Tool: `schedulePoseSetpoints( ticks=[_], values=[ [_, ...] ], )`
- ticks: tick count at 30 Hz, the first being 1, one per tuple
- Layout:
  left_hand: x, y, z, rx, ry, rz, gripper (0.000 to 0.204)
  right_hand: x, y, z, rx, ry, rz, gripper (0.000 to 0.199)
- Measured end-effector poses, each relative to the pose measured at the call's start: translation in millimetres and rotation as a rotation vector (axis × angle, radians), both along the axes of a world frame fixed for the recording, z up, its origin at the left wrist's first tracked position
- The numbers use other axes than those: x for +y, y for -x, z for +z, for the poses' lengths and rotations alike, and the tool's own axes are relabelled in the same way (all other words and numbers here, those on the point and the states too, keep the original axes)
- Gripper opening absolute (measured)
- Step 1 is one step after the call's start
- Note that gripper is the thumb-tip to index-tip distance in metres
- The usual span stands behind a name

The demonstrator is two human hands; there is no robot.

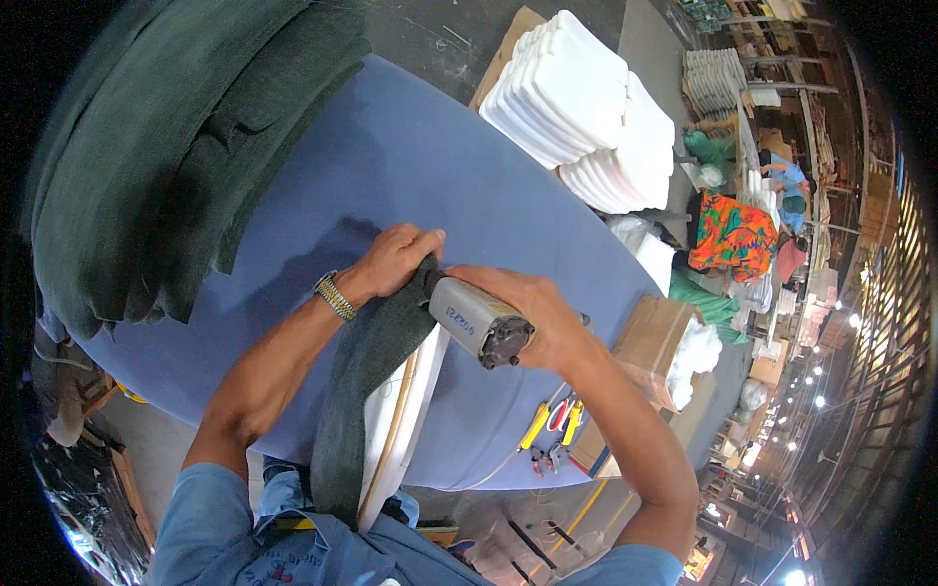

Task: The person wraps a white foam cushion in green fabric, folds the edges, and secures them using a staple gun. They then trim excess fabric with a utility knife and place the finished cushion on a stack.

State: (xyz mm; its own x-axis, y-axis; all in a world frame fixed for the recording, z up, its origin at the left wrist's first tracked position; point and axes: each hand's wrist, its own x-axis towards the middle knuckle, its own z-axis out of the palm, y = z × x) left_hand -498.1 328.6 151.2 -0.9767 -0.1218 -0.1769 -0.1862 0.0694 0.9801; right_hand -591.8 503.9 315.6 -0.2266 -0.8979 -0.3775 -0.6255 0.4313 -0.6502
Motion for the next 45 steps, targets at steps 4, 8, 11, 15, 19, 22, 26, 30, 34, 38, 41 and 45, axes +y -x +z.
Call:
schedulePoseSetpoints(
  ticks=[4, 8, 11, 15, 19, 22, 26, 30, 34, 38, 41, 45],
  values=[
    [2, -1, -3, 0.044, -0.023, 0.047, 0.061, 3, -2, -5, -0.011, 0.096, -0.023, 0.081],
    [2, -1, -6, 0.108, 0.033, 0.087, 0.06, 1, -1, 3, 0.013, 0.073, 0.006, 0.083],
    [10, 3, -5, 0.064, 0.004, 0.082, 0.06, 25, -5, -14, 0.096, 0.161, -0.025, 0.085],
    [5, 2, 22, 0.094, -0.057, 0.15, 0.059, 53, -58, -5, 0.223, 0.351, -0.17, 0.084],
    [1, -7, 142, 0.25, -0.009, 0.179, 0.057, 129, -115, -19, 0.191, 0.473, -0.554, 0.064],
    [19, -28, 244, 0.567, 0.033, 0.059, 0.053, 174, -149, -62, 0.012, 0.294, -0.89, 0.061],
    [62, -65, 315, 1.027, 0.317, -0.05, 0.052, 232, -191, -176, 0.227, 0.272, -0.997, 0.06],
    [84, -98, 263, 1.127, 0.735, -0.148, 0.032, 231, -191, -179, 0.037, 0.04, -0.774, 0.056],
    [101, -133, 265, 1.089, 0.778, -0.184, 0.022, 193, -140, -88, 0.0, 0.619, -0.95, 0.04],
    [129, -146, 268, 1.071, 0.814, -0.261, 0.019, 142, -121, 62, 0.122, 1.16, -0.796, 0.034],
    [153, -163, 268, 1.072, 0.802, -0.275, 0.023, 105, -115, 101, 0.035, 1.183, -0.631, 0.028],
    [148, -211, 267, 0.866, 0.91, -0.066, 0.016, 26, -119, 54, 0.029, 1.323, -0.409, 0.04]
  ],
)
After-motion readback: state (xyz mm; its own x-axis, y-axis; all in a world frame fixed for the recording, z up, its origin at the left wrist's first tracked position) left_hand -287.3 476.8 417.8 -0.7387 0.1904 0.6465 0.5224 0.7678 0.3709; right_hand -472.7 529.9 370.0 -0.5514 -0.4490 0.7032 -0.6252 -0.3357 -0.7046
